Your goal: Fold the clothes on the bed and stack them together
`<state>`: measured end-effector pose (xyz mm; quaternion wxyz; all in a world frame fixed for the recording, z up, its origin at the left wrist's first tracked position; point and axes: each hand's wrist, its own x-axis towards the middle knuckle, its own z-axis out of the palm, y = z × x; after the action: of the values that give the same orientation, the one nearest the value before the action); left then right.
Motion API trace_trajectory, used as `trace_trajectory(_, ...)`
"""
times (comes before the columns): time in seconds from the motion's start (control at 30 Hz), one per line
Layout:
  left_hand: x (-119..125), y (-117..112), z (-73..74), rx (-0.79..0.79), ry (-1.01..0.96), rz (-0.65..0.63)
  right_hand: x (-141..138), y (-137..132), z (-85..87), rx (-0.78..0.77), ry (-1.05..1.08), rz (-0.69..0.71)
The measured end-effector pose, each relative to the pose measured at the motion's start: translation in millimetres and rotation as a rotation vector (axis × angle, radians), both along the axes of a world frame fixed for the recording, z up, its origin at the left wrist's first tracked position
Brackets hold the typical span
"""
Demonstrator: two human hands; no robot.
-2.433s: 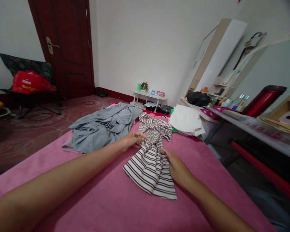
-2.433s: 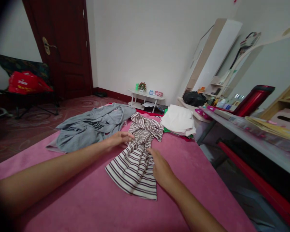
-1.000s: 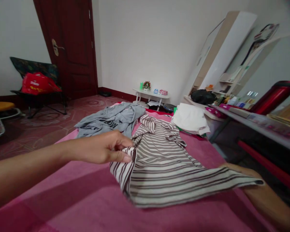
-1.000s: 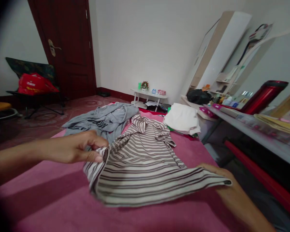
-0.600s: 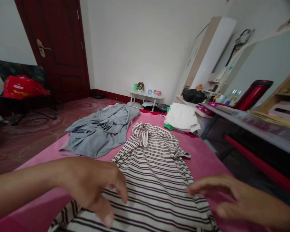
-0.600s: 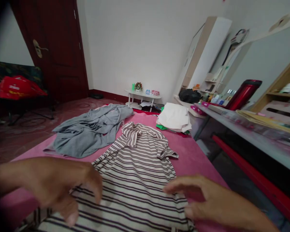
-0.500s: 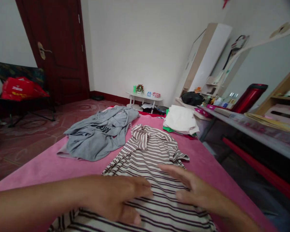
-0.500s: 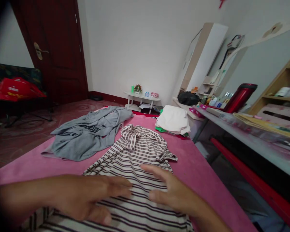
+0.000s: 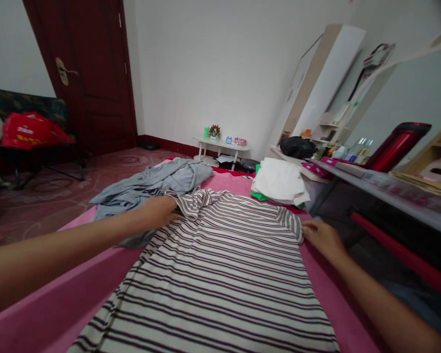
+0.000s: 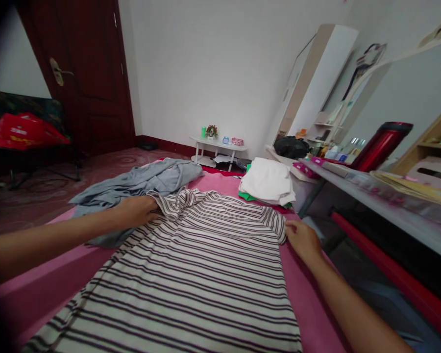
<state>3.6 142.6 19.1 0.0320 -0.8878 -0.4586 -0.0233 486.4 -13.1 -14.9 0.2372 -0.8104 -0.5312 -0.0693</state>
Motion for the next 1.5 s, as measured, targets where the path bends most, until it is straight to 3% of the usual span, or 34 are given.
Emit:
trace_trajectory(0.1,35,0,23.9,0.128,0.027,0.082,-30,26,10.6,0.134,0.007,0.079)
trace_trajectory(0.17,60,-2,29.0,0.203,-0.042,0.023,-57,49,13.0,0.163,0.048,0.148)
trace_trajectory(0.3,90,-3,11.9,0.211,-0.065,-0.211,-90,91,8.7,0.214,0.112,0.205)
trace_trajectory(0.4,91,-3,-4.5,0.200,-0.008,-0.319,-97,113,-0.6,0.266,0.200,0.203)
trace_trajectory(0.47,84,1,-6.3,0.187,0.063,-0.331,-99,122,-10.5,0.284,0.269,0.214)
trace_trajectory(0.57,63,23,8.7,0.237,0.169,-0.190,-100,129,-28.9,0.285,0.339,0.211)
trace_trajectory(0.73,22,87,47.5,0.556,0.126,0.222,-95,137,-50.1,0.359,0.422,0.154)
trace_trajectory(0.8,19,101,53.2,0.613,0.073,0.244,-94,142,-51.4,0.400,0.426,0.160)
trace_trajectory(0.83,22,102,52.6,0.616,0.046,0.197,-95,145,-50.8,0.410,0.414,0.175)
trace_trajectory(1.0,69,79,25.5,0.499,-0.048,-0.156,-108,161,-40.3,0.312,0.200,0.178)
trace_trajectory(1.1,87,72,7.5,0.427,-0.048,-0.158,-117,171,-29.4,0.110,0.108,0.087)
trace_trajectory(1.2,87,80,2.0,0.311,0.000,-0.060,-118,178,-15.0,-0.077,0.096,0.018)
trace_trajectory(1.37,67,105,24.7,0.291,-0.031,0.118,-99,188,13.0,-0.170,0.175,0.005)
trace_trajectory(1.5,64,123,54.0,0.316,-0.163,0.278,-91,203,37.2,-0.062,0.251,-0.030)
